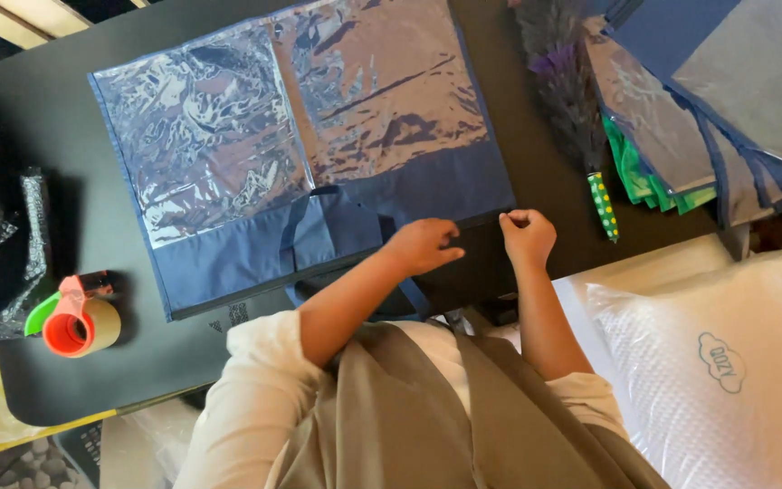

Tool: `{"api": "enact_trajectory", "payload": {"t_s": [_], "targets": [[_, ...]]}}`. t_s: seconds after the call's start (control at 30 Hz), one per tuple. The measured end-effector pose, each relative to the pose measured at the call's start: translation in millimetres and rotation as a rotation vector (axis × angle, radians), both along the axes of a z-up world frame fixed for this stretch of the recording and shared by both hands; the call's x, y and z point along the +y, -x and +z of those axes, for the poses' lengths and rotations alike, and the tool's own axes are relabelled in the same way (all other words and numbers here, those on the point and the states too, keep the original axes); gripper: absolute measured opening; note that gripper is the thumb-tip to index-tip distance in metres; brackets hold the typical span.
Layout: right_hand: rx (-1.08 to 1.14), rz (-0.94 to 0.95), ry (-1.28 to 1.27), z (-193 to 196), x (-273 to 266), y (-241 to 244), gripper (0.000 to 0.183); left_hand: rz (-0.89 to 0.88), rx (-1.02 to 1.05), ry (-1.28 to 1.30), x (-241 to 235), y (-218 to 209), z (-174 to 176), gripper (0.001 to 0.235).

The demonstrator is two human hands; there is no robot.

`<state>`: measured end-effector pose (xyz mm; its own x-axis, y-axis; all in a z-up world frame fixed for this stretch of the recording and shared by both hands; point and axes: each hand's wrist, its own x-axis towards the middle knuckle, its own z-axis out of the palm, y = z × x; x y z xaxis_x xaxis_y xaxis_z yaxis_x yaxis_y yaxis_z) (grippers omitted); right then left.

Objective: Cleaning a storage bag with a duster and inserting a pillow into it for packaging.

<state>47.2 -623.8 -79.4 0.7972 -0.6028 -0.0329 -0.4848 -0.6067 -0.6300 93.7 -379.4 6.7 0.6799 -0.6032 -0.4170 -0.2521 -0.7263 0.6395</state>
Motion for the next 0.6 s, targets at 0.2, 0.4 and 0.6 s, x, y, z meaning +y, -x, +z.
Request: {"api": "enact_trajectory", "payload": {"t_s": [0.2, 0.4, 0.6], "targets": [[0.119, -0.033, -0.132, 2.9, -4.8, -4.4, 0.018, 0.139, 0.039, 0.13, -103.6, -11.9, -107.0, 0.041], [0.138, 0.047, -0.117, 21.4, 2.7, -2.8, 0.023, 0.208, -0.05, -0.048, -122.4, -14.7, -63.4, 0.024], [0.054, 0.128, -0.024, 7.4, 10.9, 0.7, 0.027, 0.178, -0.099, -0.092, -120.7, -19.0, -65.6, 0.017]]}}
